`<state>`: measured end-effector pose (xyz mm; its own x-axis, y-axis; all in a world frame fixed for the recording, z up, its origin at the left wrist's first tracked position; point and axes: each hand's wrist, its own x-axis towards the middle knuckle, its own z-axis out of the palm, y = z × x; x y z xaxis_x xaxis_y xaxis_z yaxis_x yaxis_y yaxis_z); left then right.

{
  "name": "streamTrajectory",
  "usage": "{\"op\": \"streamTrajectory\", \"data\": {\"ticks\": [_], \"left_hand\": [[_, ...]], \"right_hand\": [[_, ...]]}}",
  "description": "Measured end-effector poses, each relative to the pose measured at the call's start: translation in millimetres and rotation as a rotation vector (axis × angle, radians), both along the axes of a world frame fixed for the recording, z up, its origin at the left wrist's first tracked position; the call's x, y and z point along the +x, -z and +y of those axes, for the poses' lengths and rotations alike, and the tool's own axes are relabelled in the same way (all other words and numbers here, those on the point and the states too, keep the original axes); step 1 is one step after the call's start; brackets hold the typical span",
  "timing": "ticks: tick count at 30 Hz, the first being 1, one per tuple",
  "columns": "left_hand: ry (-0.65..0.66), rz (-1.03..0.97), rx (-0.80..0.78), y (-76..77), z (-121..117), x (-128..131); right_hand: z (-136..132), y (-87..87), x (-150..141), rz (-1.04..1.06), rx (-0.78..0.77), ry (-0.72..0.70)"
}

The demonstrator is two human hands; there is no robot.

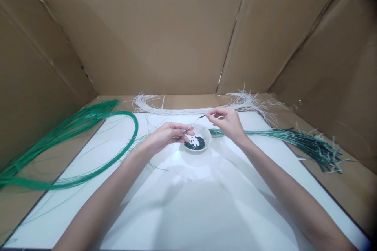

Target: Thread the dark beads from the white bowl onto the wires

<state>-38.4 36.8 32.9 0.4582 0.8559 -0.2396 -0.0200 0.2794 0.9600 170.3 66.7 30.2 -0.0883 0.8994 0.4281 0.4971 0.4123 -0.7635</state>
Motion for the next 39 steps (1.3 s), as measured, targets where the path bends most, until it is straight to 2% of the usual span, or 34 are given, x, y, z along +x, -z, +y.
{"op": "streamTrajectory", "data": {"ticks": [8,17,35,39], "left_hand": [[-0.014,0.036,0.027,-2.8,-0.6,1.7],[-0.058,0.024,-0.017,-6.3,-1.7,4.5],[-0.15,-0.052,-0.072,-3.0,0.0,2.9],[-0.134,-0.095,-0.059,-0.7,1.2,1.5]], "right_hand": [[0.7,0.7,0.5,-0.003,0.001,0.001],[-0.5,-1.9,-0.5,-0.004,0.007,0.008],[-4.1,-8.5,1.1,-0.005,-0.027,0.034],[-2.5,-6.7,1.9,-0.006,-0.031,0.036]]}}
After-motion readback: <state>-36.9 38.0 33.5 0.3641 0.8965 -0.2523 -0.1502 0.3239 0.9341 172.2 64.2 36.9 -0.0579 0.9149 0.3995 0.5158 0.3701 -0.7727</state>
